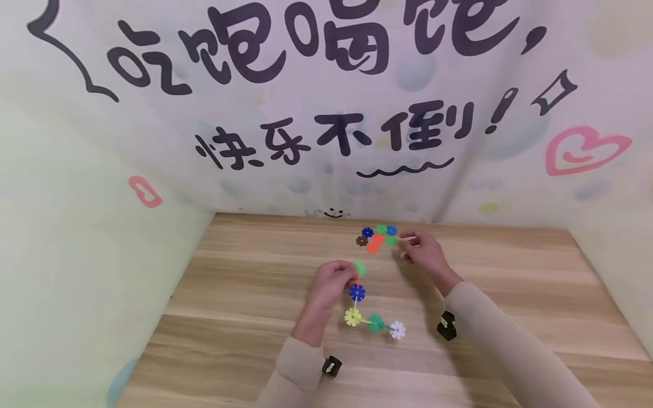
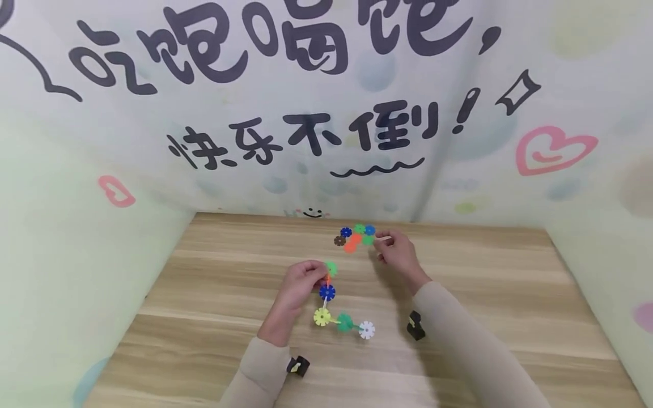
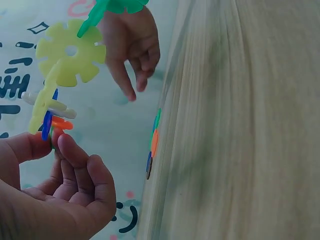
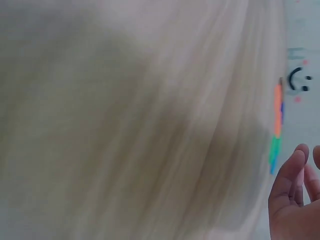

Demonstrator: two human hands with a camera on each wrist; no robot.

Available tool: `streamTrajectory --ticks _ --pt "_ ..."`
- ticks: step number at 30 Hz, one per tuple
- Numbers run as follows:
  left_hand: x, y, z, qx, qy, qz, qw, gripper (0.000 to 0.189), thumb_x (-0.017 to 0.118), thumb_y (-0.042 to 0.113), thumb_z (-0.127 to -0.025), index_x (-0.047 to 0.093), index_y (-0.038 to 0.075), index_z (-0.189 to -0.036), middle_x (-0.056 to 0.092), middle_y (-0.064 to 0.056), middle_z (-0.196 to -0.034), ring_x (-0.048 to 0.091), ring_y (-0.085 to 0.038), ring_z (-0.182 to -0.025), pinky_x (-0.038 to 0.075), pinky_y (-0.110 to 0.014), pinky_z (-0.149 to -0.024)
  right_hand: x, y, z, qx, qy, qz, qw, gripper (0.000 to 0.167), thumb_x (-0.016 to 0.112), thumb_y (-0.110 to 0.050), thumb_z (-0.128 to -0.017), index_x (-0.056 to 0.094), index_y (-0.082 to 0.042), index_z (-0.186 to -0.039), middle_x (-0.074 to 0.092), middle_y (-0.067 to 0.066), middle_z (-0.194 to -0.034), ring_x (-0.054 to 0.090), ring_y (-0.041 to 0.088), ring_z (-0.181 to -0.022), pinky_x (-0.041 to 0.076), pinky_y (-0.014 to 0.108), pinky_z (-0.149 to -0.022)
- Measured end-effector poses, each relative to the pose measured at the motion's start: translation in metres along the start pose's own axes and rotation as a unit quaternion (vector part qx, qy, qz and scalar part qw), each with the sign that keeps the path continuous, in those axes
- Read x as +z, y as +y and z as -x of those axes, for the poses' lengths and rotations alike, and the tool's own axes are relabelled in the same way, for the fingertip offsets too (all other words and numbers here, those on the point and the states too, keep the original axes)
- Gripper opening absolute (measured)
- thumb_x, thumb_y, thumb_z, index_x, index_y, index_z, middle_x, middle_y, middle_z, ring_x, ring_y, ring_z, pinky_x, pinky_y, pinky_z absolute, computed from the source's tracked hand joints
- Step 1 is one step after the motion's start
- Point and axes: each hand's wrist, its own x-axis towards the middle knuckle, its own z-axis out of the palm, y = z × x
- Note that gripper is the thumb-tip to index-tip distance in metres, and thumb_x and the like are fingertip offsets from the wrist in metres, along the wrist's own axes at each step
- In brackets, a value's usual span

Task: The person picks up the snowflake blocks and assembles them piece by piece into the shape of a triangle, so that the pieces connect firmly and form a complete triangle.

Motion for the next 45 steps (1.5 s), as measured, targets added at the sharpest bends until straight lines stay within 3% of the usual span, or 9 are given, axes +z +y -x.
streamTrajectory --ticks 4,7,12,16,26,36,45 --pt "0.006 -0.003 0.001 -0.003 -0.002 -0.005 1.0000 0.014 0.066 0.009 -0.094 0.069 -0.002 -0.101 0.069 -0.008 -0.085 0.063 -0.015 -0.075 0.055 -0.027 -0.072 0.009 0.007 -0.013 0.033 0.015 0.050 0.9981 0.034 0.060 -0.024 -0.100 0.058 -0.004 -0.128 0.063 0.017 -0.111 0.065 0.026 -0.083 0.055 0.033 -0.071" --pt "0.009 -0.005 0.001 -0.005 -0.006 -0.005 1.0000 0.013 0.066 0.008 -0.093 0.070 -0.002 -0.100 0.069 -0.009 -0.085 0.063 -0.015 -0.075 0.056 -0.027 -0.071 0.014 0.008 -0.018 0.047 0.025 0.097 0.9938 0.037 0.063 -0.028 -0.097 0.059 -0.004 -0.126 0.063 0.016 -0.112 0.061 0.027 -0.089 0.053 0.036 -0.075" --pt "0.010 -0.005 0.001 -0.001 -0.011 -0.006 0.9999 0.012 0.065 0.007 -0.094 0.069 -0.003 -0.100 0.069 -0.009 -0.085 0.064 -0.016 -0.076 0.056 -0.027 -0.072 0.022 0.000 -0.023 0.028 0.033 0.174 0.9839 0.043 0.067 -0.032 -0.094 0.058 -0.002 -0.124 0.063 0.017 -0.113 0.058 0.032 -0.099 0.050 0.044 -0.083" --pt "0.010 -0.003 0.002 -0.002 -0.011 -0.004 0.9999 0.012 0.064 0.007 -0.094 0.069 -0.002 -0.101 0.069 -0.009 -0.086 0.065 -0.016 -0.077 0.056 -0.027 -0.073 0.025 -0.004 -0.026 0.019 0.039 0.200 0.9788 0.039 0.069 -0.030 -0.093 0.060 -0.003 -0.119 0.065 0.016 -0.108 0.060 0.031 -0.094 0.050 0.043 -0.079" --pt "0.013 -0.004 0.003 0.005 -0.020 -0.011 0.9997 0.014 0.064 0.006 -0.094 0.069 -0.003 -0.103 0.069 -0.009 -0.085 0.065 -0.017 -0.078 0.056 -0.028 -0.073 0.018 0.002 -0.017 -0.005 0.018 0.156 0.9875 0.025 0.072 -0.016 -0.091 0.054 -0.005 -0.104 0.060 0.014 -0.102 0.054 0.028 -0.090 0.047 0.037 -0.075" --pt "0.011 -0.004 0.004 -0.002 -0.019 -0.008 0.9998 0.014 0.065 0.008 -0.095 0.069 -0.002 -0.104 0.070 -0.011 -0.088 0.065 -0.017 -0.079 0.056 -0.029 -0.075 0.013 0.008 0.004 -0.023 -0.022 0.134 0.9905 0.019 0.064 -0.016 -0.097 0.063 -0.004 -0.112 0.064 0.010 -0.093 0.056 0.022 -0.077 0.048 0.030 -0.063" --pt "0.012 -0.004 0.003 -0.006 -0.019 -0.003 0.9998 0.013 0.064 0.007 -0.094 0.068 -0.002 -0.102 0.069 -0.009 -0.085 0.065 -0.016 -0.077 0.056 -0.032 -0.076 0.008 -0.003 0.037 -0.049 -0.052 0.060 0.9956 0.020 0.067 -0.014 -0.094 0.064 -0.003 -0.111 0.065 0.008 -0.091 0.060 0.021 -0.078 0.054 0.035 -0.069"
